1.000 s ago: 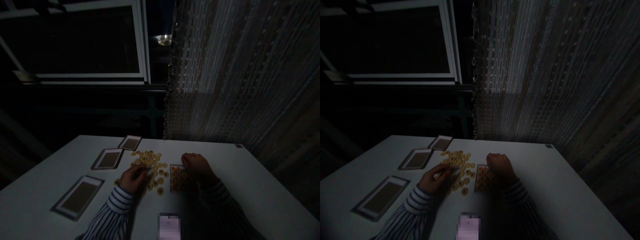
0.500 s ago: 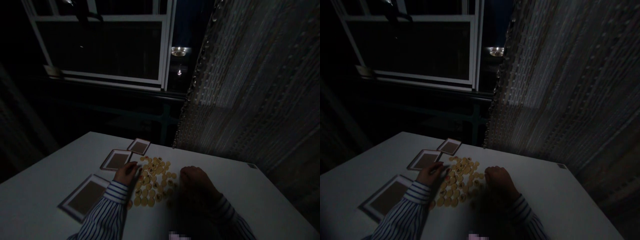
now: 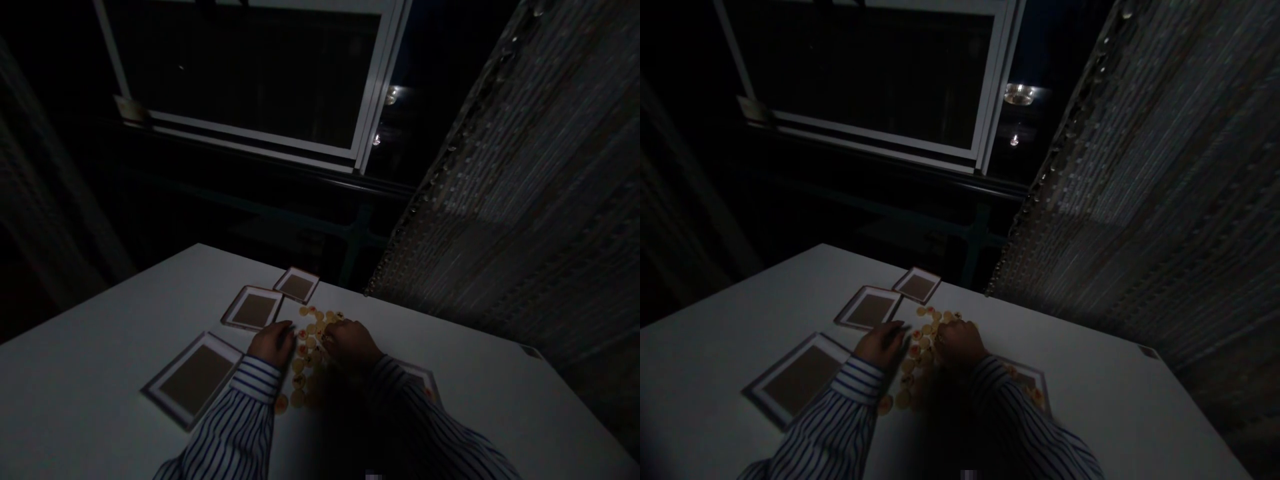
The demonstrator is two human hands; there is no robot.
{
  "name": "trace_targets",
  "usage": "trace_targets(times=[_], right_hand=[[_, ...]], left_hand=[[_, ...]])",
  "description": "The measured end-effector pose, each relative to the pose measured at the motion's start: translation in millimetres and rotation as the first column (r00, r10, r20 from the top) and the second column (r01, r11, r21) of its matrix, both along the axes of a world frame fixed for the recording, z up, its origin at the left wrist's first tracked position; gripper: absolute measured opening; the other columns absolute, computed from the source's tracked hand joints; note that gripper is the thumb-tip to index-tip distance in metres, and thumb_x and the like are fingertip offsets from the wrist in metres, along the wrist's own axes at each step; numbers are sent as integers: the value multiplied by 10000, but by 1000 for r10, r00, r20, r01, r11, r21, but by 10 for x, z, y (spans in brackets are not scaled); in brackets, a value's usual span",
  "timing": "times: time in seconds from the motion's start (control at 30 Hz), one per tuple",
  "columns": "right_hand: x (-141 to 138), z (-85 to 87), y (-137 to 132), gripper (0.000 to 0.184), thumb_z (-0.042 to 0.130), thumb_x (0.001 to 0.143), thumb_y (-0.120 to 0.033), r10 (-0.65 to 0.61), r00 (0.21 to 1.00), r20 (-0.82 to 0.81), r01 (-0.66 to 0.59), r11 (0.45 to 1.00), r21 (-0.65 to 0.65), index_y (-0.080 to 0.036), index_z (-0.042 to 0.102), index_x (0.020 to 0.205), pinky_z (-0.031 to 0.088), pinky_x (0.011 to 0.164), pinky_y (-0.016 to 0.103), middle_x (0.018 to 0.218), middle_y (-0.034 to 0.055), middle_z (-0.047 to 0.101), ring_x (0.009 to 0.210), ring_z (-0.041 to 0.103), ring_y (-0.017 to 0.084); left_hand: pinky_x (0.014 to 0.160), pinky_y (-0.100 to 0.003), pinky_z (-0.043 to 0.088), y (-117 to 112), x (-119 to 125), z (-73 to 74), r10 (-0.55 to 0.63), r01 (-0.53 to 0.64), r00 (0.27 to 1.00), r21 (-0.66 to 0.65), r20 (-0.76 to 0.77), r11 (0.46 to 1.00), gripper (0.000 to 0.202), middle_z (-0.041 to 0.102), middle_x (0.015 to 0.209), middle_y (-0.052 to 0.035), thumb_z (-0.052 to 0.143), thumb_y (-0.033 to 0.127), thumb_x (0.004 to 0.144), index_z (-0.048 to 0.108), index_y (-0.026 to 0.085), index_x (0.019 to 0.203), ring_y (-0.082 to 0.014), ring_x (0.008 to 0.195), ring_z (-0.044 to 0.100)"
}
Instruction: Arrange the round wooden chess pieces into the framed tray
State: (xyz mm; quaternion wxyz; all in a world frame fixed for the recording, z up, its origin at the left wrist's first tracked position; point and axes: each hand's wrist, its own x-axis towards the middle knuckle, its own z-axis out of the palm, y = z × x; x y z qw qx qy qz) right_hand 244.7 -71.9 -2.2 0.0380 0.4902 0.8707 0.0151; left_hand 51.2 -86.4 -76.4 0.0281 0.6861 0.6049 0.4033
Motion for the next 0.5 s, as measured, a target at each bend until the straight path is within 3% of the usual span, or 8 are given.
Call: trace_targets(times=[0.2, 0.5], right_hand=[[-114, -61, 29, 268, 409, 811, -360, -36, 999, 26, 35, 999, 37, -175, 582, 898, 386, 707, 327, 898, 92, 631, 851, 571, 212], [-139, -118, 51, 230, 398, 819, -311, -62, 997, 45, 60, 997, 37, -180, 571, 896, 391, 691, 326, 892, 90, 636, 838, 582, 213]], left_hand=[[771, -320, 493, 4, -10, -25, 25, -24, 999, -6, 43, 1000, 291, 679, 914, -72, 429, 302, 746, 621, 178, 926, -201, 835, 626], [759, -306, 499, 33, -91, -8, 30, -31, 999, -77, -23, 997, 300, 676, 938, -71, 431, 315, 763, 614, 182, 961, -197, 851, 627]])
